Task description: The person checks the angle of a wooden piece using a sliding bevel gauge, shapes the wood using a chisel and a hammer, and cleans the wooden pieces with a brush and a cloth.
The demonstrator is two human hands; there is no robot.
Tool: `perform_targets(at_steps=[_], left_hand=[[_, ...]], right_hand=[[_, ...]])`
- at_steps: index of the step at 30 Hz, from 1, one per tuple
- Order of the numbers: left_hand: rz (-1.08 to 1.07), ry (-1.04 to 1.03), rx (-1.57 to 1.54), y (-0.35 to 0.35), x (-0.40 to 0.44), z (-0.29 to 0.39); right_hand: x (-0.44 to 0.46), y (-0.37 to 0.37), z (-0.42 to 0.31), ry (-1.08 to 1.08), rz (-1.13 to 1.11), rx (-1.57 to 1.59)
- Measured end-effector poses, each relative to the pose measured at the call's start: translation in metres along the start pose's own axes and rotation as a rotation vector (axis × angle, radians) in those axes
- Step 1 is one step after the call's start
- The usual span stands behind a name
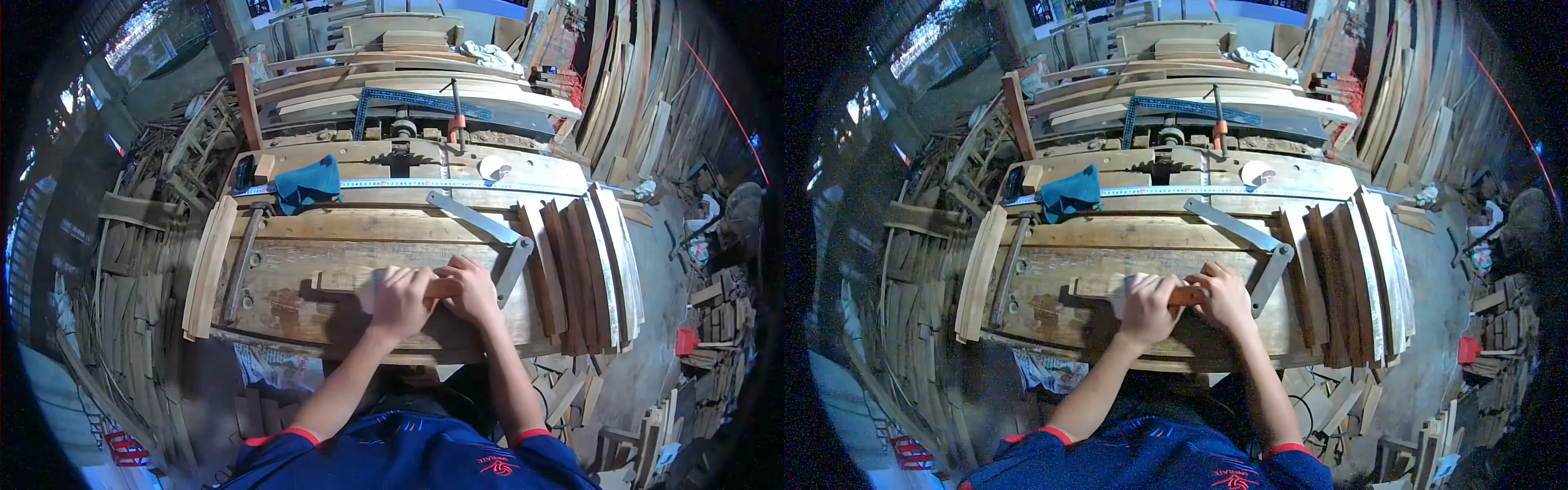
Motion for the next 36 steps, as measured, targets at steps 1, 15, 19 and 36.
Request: perform_targets(at_steps=[1,15,19,36], left_hand=[[0.020,-0.050,-0.077,0.000,0.005,0.011],[0.231,0.332,-0.658,0.032,-0.037,-0.066],[0.223,0.251,-0.624,0.037,-0.034,-0.052],[-0.019,-0.150,-0.237,0.031,-0.011,-0.014]], right_hand=[[-0.001,-0.002,0.004,0.000,0.006,0.010],[0.002,0.018,-0.009,-0.057,0.162,0.087],[0.003,0.016,-0.010,-0.084,0.069,0.096],[-0.005,0.042,-0.061,-0.061,0.269,0.670]])
Point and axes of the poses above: each hand's wrist, its own x-axis towards the middle knuckle, its own y-axis out of the back of the hand, z = x × y, the point moved 10 cm from there along x, towards the middle knuckle, and after that the axes turned 1 degree about z, right-handed, at the moved point
